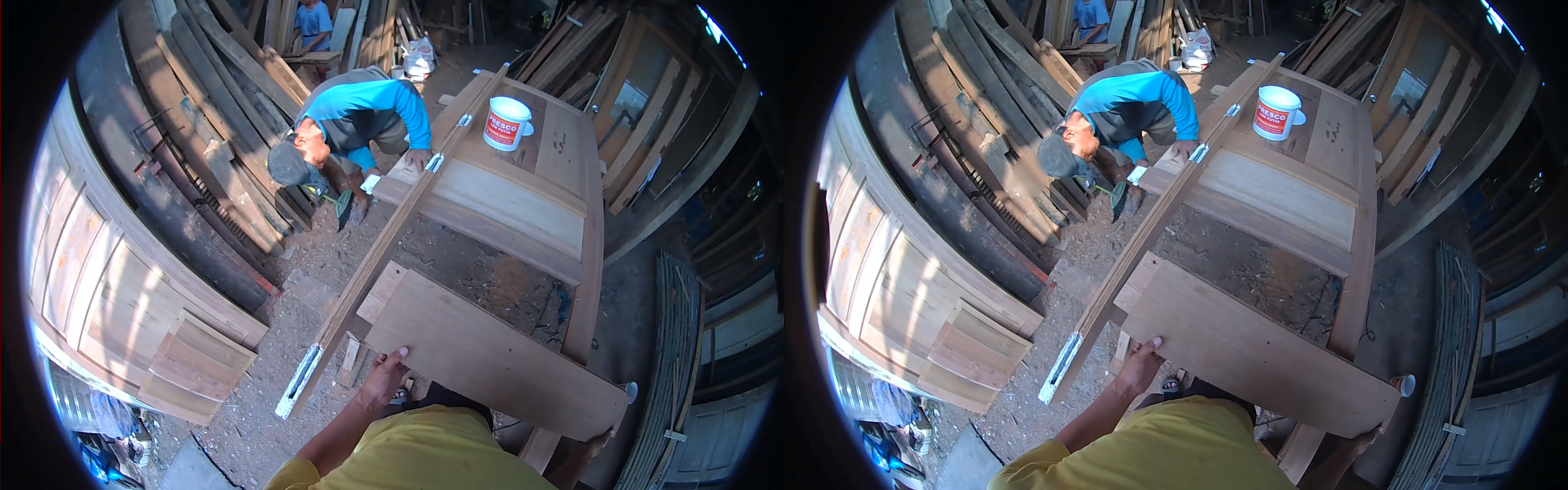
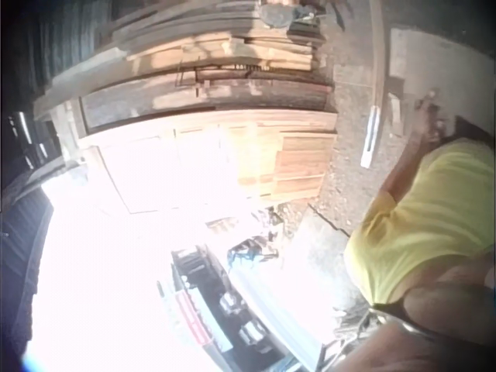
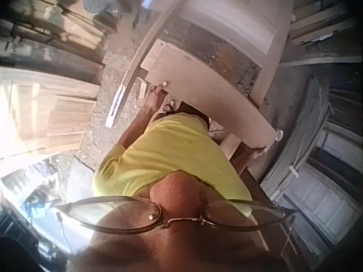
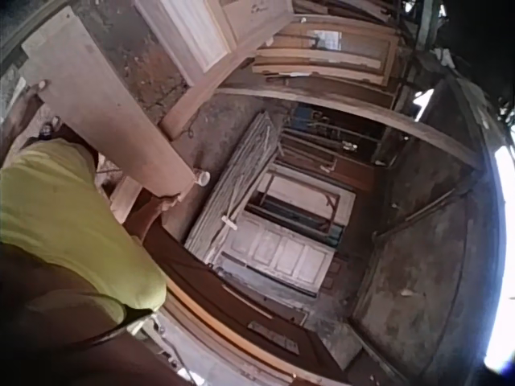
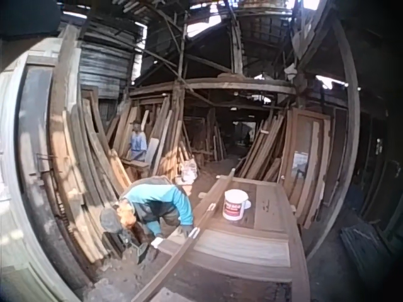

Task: The person holds and aligns a wooden door panel into a large frame, while another person applies adhesive and fits the components together on a workbench in a workshop.

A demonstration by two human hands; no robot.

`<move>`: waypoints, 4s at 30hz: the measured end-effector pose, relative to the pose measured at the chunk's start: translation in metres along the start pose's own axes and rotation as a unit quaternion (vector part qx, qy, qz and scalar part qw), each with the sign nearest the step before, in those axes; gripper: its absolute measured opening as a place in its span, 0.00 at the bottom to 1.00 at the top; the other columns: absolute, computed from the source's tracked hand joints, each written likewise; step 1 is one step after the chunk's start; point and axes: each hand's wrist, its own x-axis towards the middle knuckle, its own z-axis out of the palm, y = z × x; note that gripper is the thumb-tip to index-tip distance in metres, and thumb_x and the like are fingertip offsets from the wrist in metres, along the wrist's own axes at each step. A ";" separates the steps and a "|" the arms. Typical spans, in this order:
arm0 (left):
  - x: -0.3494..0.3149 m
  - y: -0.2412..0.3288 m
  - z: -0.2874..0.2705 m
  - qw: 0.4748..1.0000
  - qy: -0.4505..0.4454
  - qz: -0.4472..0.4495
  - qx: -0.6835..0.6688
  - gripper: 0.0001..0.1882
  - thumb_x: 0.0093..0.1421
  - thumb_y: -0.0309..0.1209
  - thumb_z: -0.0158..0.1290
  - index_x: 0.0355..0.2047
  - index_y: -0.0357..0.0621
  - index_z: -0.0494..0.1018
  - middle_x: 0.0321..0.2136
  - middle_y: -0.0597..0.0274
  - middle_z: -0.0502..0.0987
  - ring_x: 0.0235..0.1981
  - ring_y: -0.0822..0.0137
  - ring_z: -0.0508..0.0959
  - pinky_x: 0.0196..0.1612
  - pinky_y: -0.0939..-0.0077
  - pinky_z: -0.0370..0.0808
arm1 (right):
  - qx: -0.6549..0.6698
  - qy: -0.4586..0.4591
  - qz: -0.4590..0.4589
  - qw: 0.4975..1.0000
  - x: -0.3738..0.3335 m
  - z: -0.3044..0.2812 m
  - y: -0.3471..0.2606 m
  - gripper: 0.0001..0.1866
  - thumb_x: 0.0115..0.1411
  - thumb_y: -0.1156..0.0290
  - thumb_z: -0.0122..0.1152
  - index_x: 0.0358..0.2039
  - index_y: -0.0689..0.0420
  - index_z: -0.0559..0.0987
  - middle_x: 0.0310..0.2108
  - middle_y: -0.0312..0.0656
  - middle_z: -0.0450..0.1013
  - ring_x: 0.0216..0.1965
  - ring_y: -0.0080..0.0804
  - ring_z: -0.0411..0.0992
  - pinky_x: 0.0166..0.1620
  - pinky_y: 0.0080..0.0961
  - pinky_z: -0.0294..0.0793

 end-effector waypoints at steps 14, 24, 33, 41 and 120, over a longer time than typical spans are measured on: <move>0.205 0.090 0.088 0.997 0.018 0.065 -0.024 0.28 0.70 0.44 0.67 0.64 0.47 0.74 0.58 0.59 0.80 0.60 0.62 0.79 0.67 0.59 0.74 | 0.102 0.075 0.199 0.972 0.217 0.145 0.036 0.38 0.73 0.39 0.64 0.75 0.49 0.73 0.71 0.37 0.74 0.75 0.37 0.65 0.79 0.43 0.54; 0.293 0.096 0.123 0.996 0.064 0.042 -0.038 0.42 0.66 0.51 0.68 0.72 0.46 0.64 0.66 0.54 0.71 0.67 0.55 0.71 0.74 0.56 0.65 | -0.198 0.063 0.304 0.930 0.280 0.180 0.069 0.51 0.68 0.33 0.68 0.79 0.55 0.67 0.74 0.42 0.68 0.78 0.36 0.55 0.82 0.43 0.33; 0.299 0.088 0.120 0.997 0.048 0.041 -0.053 0.50 0.67 0.58 0.67 0.76 0.41 0.58 0.70 0.49 0.66 0.72 0.55 0.67 0.77 0.55 0.62 | -0.183 0.034 0.260 0.947 0.271 0.162 0.102 0.46 0.67 0.34 0.69 0.73 0.56 0.74 0.65 0.41 0.74 0.74 0.33 0.60 0.80 0.47 0.41; 0.287 0.089 0.103 1.000 -0.008 -0.012 -0.020 0.55 0.66 0.62 0.67 0.78 0.41 0.56 0.72 0.47 0.65 0.73 0.52 0.66 0.77 0.55 0.64 | -0.170 0.067 0.272 0.945 0.276 0.152 0.104 0.46 0.70 0.36 0.65 0.76 0.55 0.68 0.68 0.41 0.72 0.75 0.33 0.60 0.79 0.45 0.40; 0.093 0.004 -0.034 0.590 -0.072 0.281 0.754 0.30 0.60 0.49 0.64 0.60 0.51 0.83 0.57 0.52 0.84 0.72 0.48 0.72 0.82 0.38 0.48 | -0.557 -0.257 -0.201 0.764 -0.074 0.370 0.065 0.28 0.69 0.47 0.67 0.59 0.55 0.80 0.56 0.54 0.73 0.65 0.60 0.67 0.69 0.61 0.63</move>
